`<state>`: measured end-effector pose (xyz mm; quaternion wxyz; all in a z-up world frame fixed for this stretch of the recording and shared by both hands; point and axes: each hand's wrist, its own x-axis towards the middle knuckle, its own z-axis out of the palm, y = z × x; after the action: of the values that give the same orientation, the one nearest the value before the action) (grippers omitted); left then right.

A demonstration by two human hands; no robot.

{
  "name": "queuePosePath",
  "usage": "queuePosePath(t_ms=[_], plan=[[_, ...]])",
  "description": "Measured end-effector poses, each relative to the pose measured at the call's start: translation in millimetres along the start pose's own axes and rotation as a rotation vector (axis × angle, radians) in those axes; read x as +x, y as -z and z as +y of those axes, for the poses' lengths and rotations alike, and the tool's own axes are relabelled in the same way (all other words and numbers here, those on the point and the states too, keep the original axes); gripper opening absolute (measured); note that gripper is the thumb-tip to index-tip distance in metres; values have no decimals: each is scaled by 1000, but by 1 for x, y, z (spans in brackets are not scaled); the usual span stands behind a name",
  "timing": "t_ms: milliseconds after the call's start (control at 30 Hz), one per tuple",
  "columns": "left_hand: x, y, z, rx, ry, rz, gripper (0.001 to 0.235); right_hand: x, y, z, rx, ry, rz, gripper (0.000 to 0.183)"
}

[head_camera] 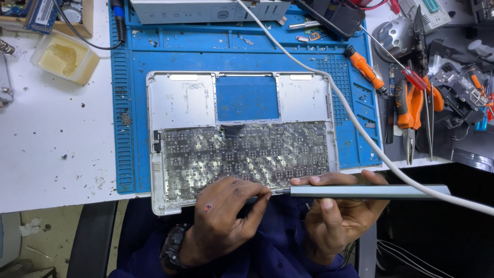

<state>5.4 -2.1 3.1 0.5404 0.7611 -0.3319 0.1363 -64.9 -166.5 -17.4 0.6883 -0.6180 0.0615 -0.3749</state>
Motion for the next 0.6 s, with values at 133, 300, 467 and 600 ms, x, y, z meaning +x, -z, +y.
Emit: queuePosePath(t_ms=[133,300,467,600], plan=[[0,0,0,9,-10,7,5,-1,4,4,8,15,-5,63],[-1,0,-2,31,-41,-17,7,-2,2,5,4,32,6,62],[0,1,-2,37,-62,3,5,-2,-3,3,-35,45,35,57],[1,2,-1,44,-78,-4,5,-1,-3,3,-35,71,10,54]])
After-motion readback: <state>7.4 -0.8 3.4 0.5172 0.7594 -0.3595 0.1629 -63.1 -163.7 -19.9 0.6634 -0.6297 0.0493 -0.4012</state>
